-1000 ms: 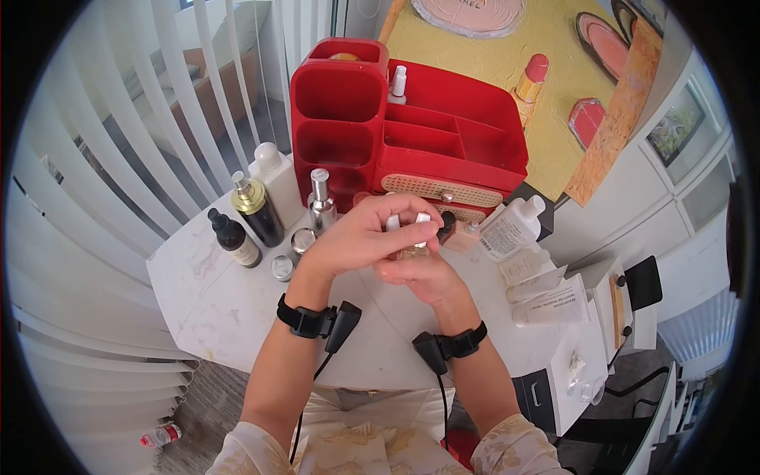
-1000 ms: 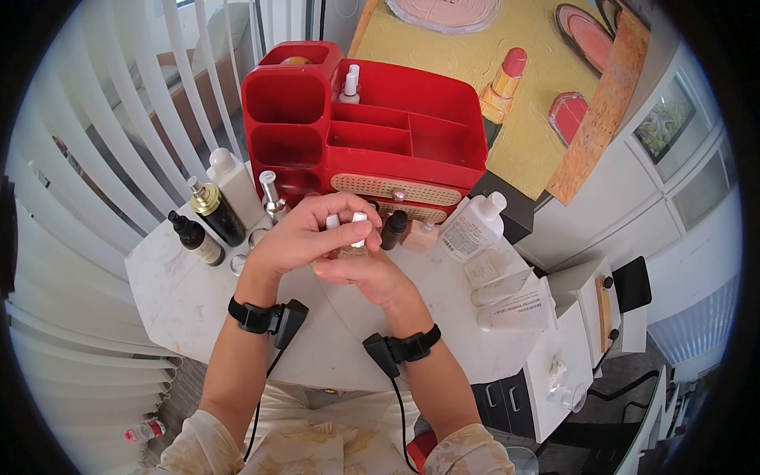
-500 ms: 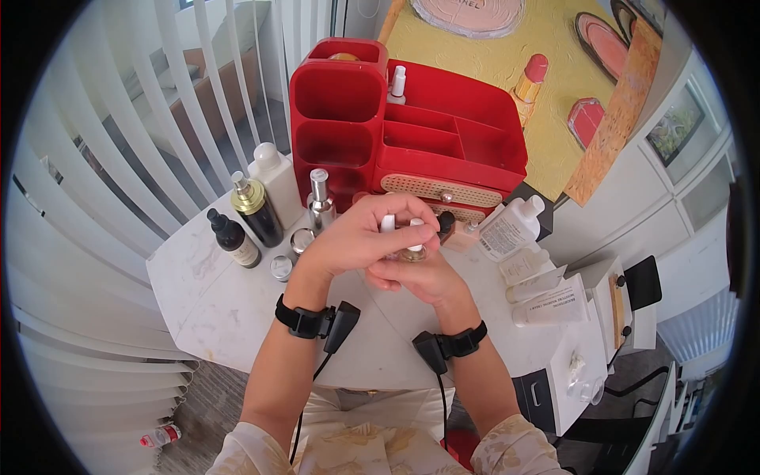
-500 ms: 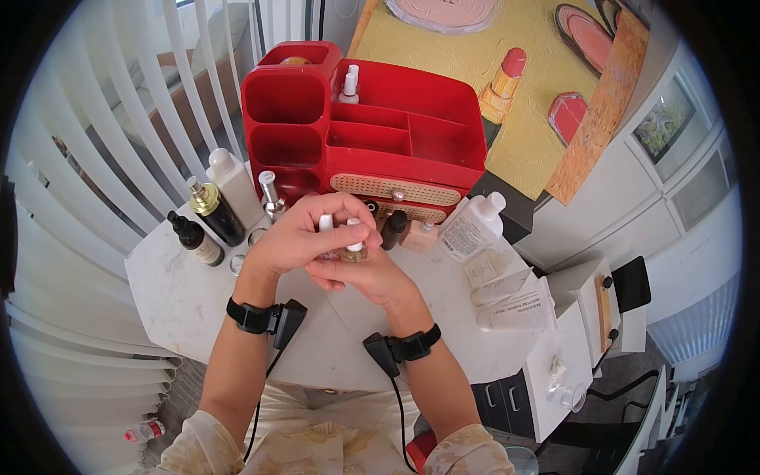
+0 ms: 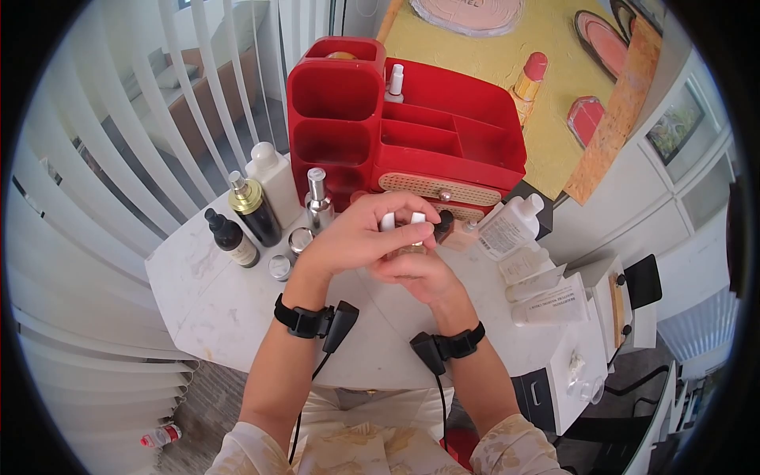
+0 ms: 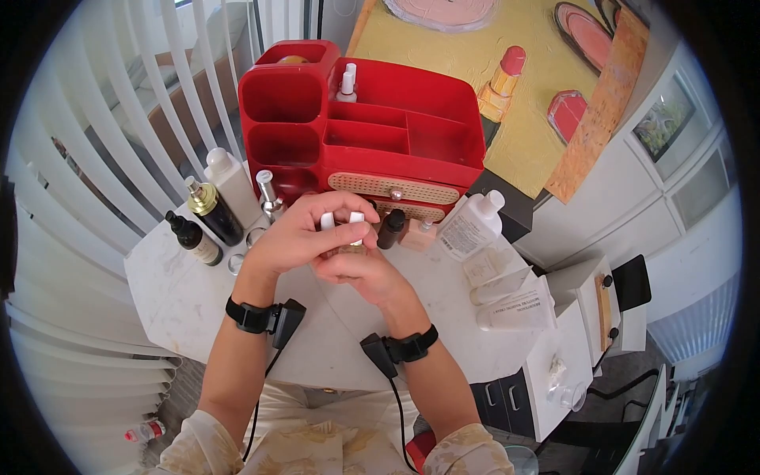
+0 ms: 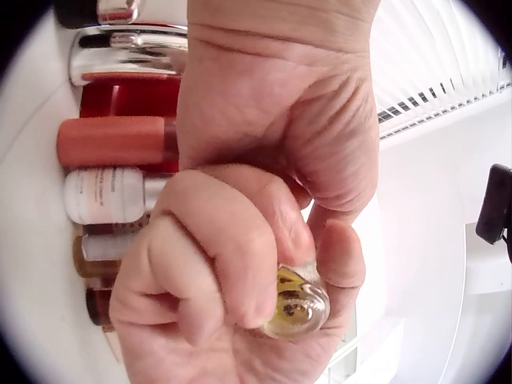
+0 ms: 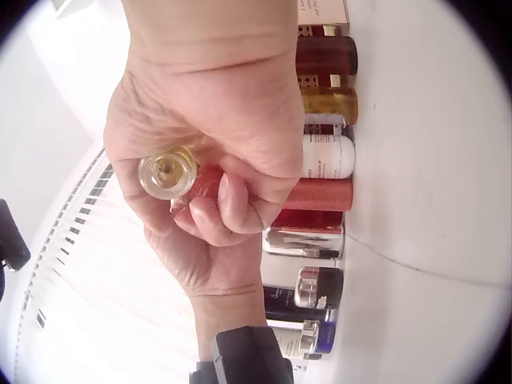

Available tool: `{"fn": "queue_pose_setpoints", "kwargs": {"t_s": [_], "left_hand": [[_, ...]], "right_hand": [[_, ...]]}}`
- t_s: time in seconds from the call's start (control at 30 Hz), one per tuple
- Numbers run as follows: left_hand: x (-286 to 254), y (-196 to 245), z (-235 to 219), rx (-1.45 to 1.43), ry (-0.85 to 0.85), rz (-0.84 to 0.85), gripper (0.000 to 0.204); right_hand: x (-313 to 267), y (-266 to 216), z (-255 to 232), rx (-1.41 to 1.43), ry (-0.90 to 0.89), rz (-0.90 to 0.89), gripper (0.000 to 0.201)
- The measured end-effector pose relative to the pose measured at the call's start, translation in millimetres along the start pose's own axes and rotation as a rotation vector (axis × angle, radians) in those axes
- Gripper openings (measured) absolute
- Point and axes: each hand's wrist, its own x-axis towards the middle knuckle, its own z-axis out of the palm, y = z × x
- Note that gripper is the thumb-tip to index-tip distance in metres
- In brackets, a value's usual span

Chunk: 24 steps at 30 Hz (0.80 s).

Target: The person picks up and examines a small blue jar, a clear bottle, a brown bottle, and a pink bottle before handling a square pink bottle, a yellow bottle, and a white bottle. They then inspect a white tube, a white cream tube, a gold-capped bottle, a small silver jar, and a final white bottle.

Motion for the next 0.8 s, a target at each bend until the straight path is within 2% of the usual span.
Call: {"fn": "queue_pose_setpoints", "kwargs": {"t_s": [0.2, 0.27, 0.37, 0.5, 0.7, 0.8], "left_hand": [[-4.9, 12.8, 1.5, -0.057, 0.059, -0.154, 0.020], [-5.0, 14.2, 2.1, -0.091, 0.063, -0.170, 0.019], [-2.6, 3.4, 1.0, -0.089, 0.018, -0.037, 0.019], [-0.6, 7.1, 1.7, -0.035, -0.003, -0.026, 0.019], [-2.7, 7.9, 1.8, -0.014, 0.016, -0.018, 0.021], [-5.8, 15.6, 2.3, -0.029, 0.050, -0.048, 0.023]], "right_hand": [[3.8, -5.2, 12.5, -0.080, -0.041, 0.003, 0.018], [3.5, -0.7, 11.0, -0.114, 0.015, -0.060, 0.017], [0.1, -6.2, 14.8, -0.135, 0.033, -0.064, 0.018], [0.1, 0.9, 0.1, -0.061, -0.005, -0.005, 0.023], [-1.4, -3.2, 7.4, -0.105, 0.050, -0.056, 0.031], [-3.6, -7.8, 11.4, -0.064, 0.071, -0.042, 0.028]]}}
